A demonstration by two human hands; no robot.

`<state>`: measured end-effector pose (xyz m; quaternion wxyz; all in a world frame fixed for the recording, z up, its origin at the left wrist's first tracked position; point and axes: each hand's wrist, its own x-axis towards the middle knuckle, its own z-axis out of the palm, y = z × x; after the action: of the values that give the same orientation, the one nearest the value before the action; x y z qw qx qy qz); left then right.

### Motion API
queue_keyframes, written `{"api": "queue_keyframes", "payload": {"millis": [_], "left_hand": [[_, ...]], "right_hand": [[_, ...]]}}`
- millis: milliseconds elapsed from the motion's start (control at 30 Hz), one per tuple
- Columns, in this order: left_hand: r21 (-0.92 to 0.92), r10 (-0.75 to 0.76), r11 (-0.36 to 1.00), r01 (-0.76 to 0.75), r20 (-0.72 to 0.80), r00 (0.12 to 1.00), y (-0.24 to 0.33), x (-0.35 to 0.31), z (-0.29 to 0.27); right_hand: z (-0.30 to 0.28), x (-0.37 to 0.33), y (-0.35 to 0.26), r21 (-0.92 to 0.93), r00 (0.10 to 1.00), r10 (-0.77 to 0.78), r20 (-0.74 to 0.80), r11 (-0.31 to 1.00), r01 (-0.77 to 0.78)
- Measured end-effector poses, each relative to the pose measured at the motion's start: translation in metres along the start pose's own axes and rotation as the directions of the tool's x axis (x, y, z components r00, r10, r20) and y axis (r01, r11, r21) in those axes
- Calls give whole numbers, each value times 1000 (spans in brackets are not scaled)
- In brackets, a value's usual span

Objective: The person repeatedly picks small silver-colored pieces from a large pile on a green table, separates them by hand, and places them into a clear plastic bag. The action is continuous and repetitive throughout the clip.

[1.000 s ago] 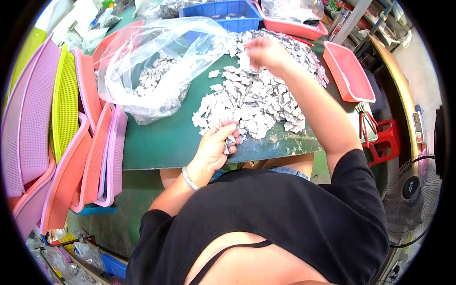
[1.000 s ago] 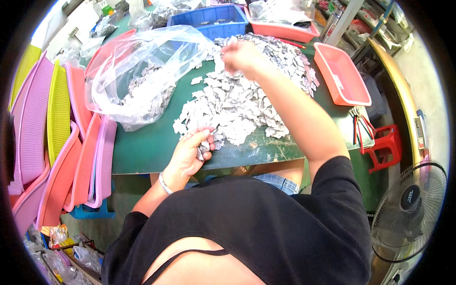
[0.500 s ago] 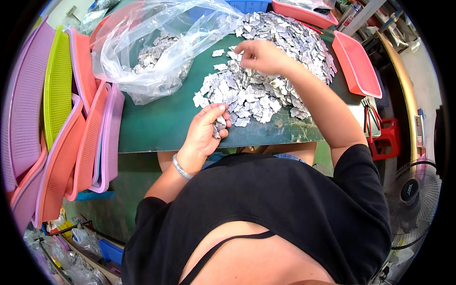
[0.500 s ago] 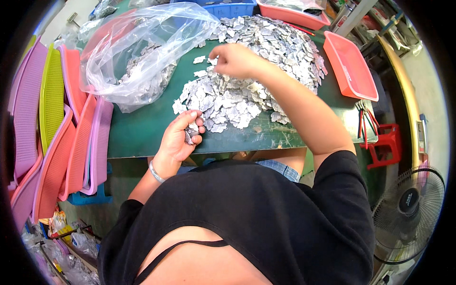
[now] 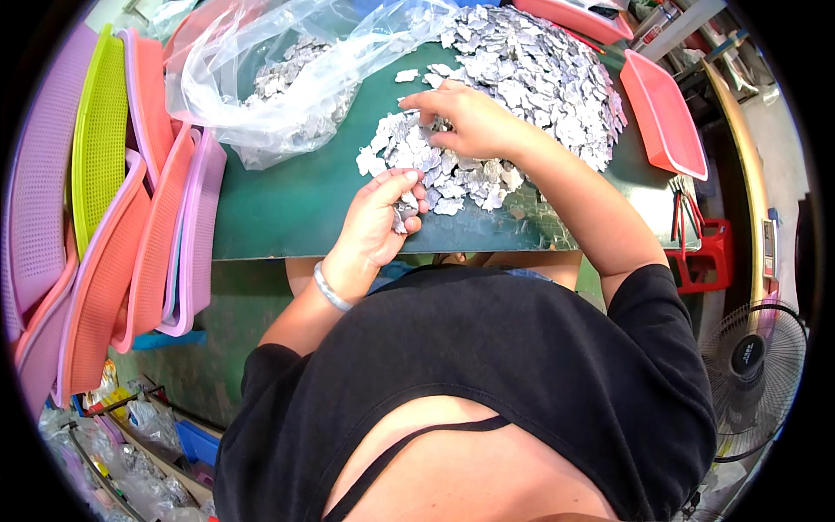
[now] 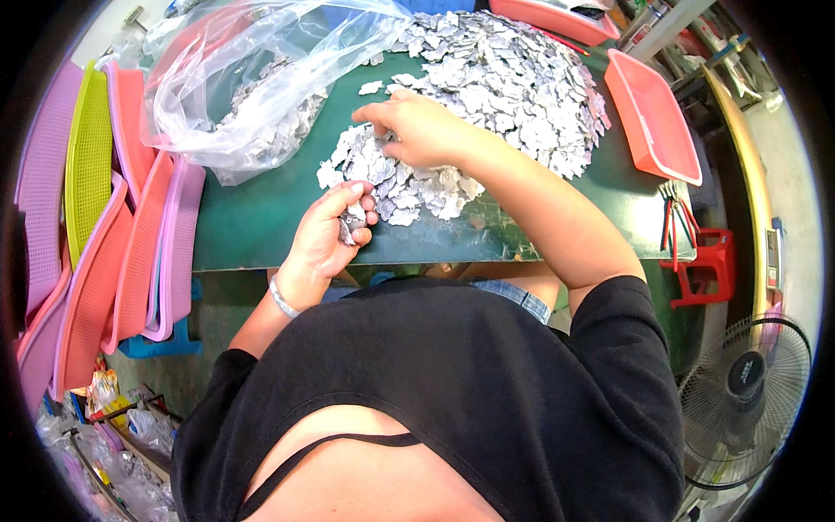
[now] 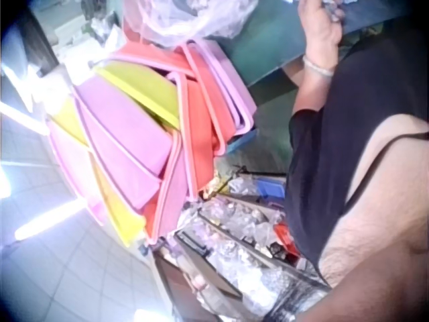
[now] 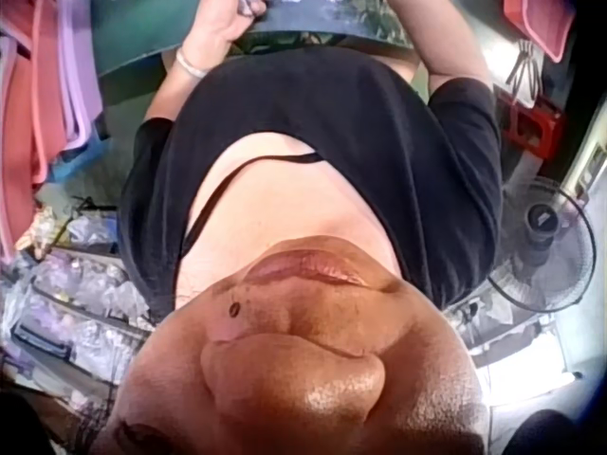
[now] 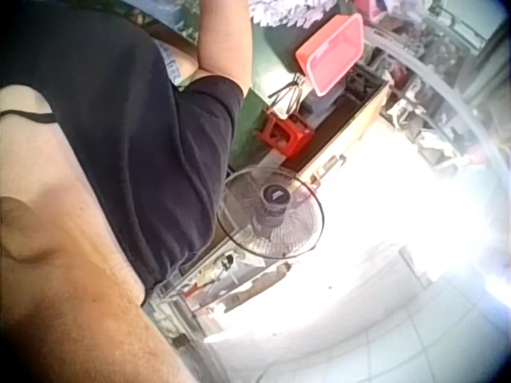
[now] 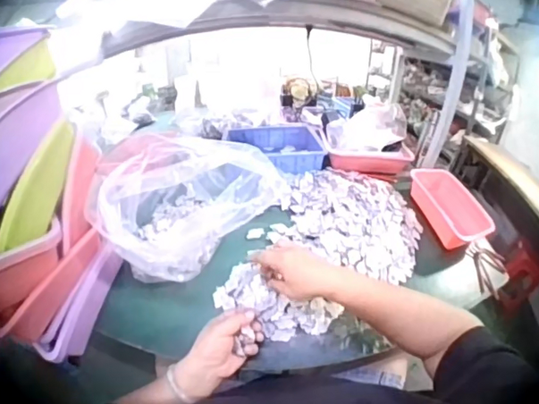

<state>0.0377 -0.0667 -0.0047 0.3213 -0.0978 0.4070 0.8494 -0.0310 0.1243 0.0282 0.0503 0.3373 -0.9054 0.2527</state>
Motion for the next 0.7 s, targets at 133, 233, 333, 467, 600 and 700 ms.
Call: {"api": "queue_keyframes", "payload": {"millis": [133, 233, 333, 467, 600, 700], "left_hand": [[-4, 2, 1000, -2, 8, 1000, -2, 1, -1], [2, 3, 1000, -3, 4, 1000, -2, 1, 1], [3, 11, 1000, -11, 0, 1000, -2, 0, 1], [1, 3, 1000, -3, -14, 1000, -1, -2, 0], [-7, 14, 1000, -14, -7, 1000, -2, -2, -1], [-2, 15, 1000, -15, -14, 1000, -3, -3, -1]], "right_hand": [[2, -4, -8, -256, 992, -126, -27, 960, 115], [10, -8, -8, -328, 984, -171, -53, 934, 144], [13, -11, -12, -371, 980, -181, -83, 918, 139], [14, -13, -15, -388, 986, -136, -95, 917, 89], [19, -15, -15, -390, 973, -116, -200, 920, 30], [22, -18, -14, -358, 973, -79, -216, 934, -3]]}}
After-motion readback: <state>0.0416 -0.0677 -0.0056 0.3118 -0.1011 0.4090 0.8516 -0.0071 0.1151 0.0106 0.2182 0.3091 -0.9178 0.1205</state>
